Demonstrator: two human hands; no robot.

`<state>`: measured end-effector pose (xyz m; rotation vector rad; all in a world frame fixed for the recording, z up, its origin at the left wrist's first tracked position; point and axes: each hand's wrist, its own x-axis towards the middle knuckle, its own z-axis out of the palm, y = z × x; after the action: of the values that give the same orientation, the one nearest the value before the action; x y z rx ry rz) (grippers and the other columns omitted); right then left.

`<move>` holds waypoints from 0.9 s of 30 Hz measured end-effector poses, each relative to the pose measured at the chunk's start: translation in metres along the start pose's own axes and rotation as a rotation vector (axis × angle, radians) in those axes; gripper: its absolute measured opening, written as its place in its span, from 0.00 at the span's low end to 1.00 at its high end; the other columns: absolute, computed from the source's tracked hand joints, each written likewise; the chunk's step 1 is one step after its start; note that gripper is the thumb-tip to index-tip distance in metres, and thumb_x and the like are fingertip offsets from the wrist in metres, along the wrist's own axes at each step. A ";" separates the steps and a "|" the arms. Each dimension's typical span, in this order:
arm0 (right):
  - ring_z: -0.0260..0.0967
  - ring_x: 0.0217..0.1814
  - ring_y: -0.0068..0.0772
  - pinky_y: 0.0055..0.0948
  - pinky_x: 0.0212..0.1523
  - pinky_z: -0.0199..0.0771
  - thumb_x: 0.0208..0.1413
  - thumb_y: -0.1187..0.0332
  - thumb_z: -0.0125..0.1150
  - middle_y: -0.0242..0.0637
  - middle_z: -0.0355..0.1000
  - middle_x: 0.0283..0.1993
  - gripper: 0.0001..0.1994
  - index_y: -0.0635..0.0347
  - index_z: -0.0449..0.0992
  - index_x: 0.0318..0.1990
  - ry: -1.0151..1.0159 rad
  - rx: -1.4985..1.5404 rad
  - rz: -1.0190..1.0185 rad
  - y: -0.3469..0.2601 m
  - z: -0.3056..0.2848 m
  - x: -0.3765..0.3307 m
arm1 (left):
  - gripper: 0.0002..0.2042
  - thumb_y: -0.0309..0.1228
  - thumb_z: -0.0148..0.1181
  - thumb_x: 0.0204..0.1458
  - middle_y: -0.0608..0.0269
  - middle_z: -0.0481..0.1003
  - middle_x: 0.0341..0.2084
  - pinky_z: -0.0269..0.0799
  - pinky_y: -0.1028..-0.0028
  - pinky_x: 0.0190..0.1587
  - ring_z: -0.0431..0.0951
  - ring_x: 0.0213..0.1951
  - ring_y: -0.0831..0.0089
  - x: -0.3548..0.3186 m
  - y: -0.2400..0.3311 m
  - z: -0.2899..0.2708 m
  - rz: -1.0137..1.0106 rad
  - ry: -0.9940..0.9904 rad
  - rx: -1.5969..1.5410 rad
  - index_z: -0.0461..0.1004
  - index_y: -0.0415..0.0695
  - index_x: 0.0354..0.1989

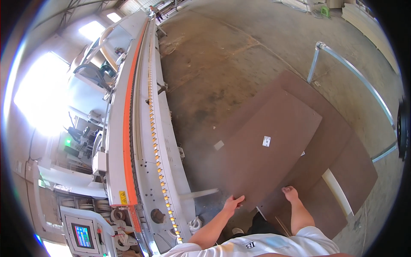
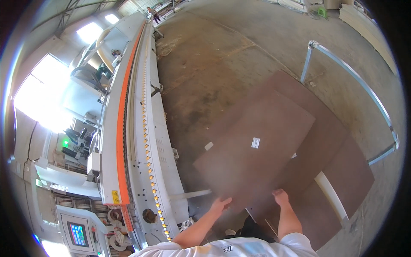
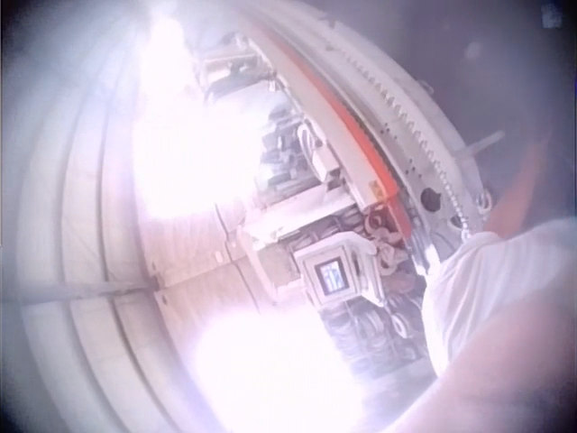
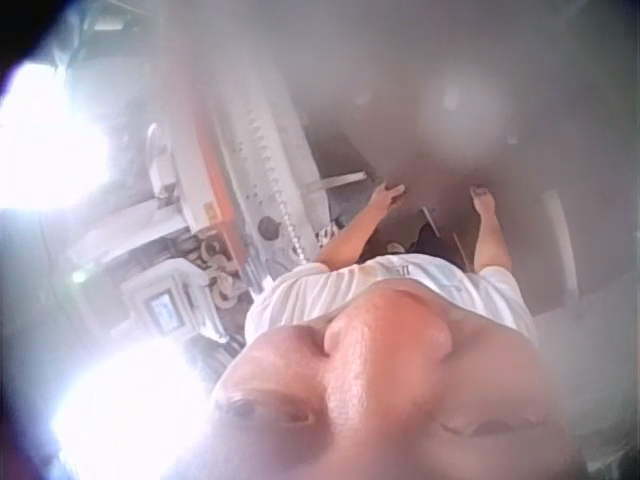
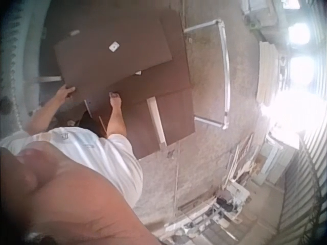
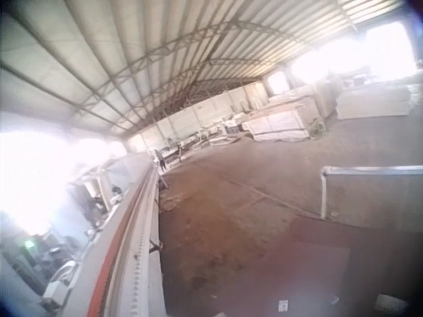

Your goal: The person places several wood boards onto the input of an edge-banding machine, aligning each board and using a blower to clear the surface before the machine processes them.

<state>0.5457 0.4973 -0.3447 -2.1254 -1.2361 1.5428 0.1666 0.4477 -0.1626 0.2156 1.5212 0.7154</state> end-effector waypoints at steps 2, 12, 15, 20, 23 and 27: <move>0.80 0.47 0.37 0.40 0.42 0.76 0.66 0.38 0.63 0.36 0.83 0.50 0.27 0.54 0.78 0.52 -0.006 0.501 0.186 0.009 -0.011 0.012 | 0.17 0.36 0.76 0.59 0.72 0.81 0.45 0.72 0.74 0.42 0.78 0.43 0.79 -0.035 -0.012 -0.033 0.047 0.046 -0.067 0.80 0.50 0.54; 0.62 0.78 0.41 0.46 0.73 0.62 0.66 0.27 0.51 0.39 0.60 0.81 0.50 0.59 0.57 0.80 0.116 1.385 0.305 -0.038 -0.042 0.015 | 0.23 0.43 0.66 0.66 0.57 0.81 0.55 0.79 0.60 0.55 0.80 0.56 0.62 -0.190 -0.043 -0.185 0.027 0.504 -0.588 0.77 0.40 0.61; 0.69 0.70 0.39 0.44 0.69 0.68 0.66 0.26 0.51 0.36 0.69 0.74 0.46 0.58 0.66 0.75 0.055 1.443 0.335 -0.032 -0.009 0.017 | 0.24 0.51 0.64 0.66 0.59 0.82 0.43 0.76 0.60 0.44 0.80 0.43 0.65 -0.208 -0.055 -0.203 0.186 0.863 -0.325 0.82 0.37 0.51; 0.68 0.67 0.46 0.51 0.71 0.67 0.79 0.45 0.42 0.44 0.74 0.67 0.30 0.63 0.74 0.66 0.349 1.365 0.208 -0.041 0.060 -0.016 | 0.26 0.51 0.60 0.68 0.54 0.82 0.34 0.73 0.52 0.43 0.76 0.36 0.62 -0.229 -0.092 -0.245 0.071 1.106 -0.036 0.84 0.34 0.40; 0.67 0.70 0.46 0.46 0.74 0.64 0.77 0.44 0.45 0.41 0.71 0.71 0.31 0.62 0.71 0.70 0.585 1.109 0.378 -0.054 0.047 -0.073 | 0.25 0.50 0.58 0.70 0.60 0.82 0.29 0.75 0.58 0.38 0.77 0.32 0.68 -0.246 -0.122 -0.265 0.305 0.907 -0.286 0.84 0.35 0.37; 0.61 0.80 0.51 0.59 0.79 0.58 0.76 0.38 0.41 0.39 0.58 0.83 0.37 0.57 0.60 0.80 0.133 1.412 0.132 -0.082 0.054 -0.181 | 0.26 0.52 0.60 0.67 0.70 0.75 0.21 0.68 0.65 0.30 0.72 0.26 0.78 -0.285 -0.186 -0.316 0.345 1.015 -0.255 0.75 0.40 0.26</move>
<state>0.4433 0.3990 -0.1957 -1.2540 0.1729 1.5032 -0.0494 0.0515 -0.0529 -0.1156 2.3450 1.4132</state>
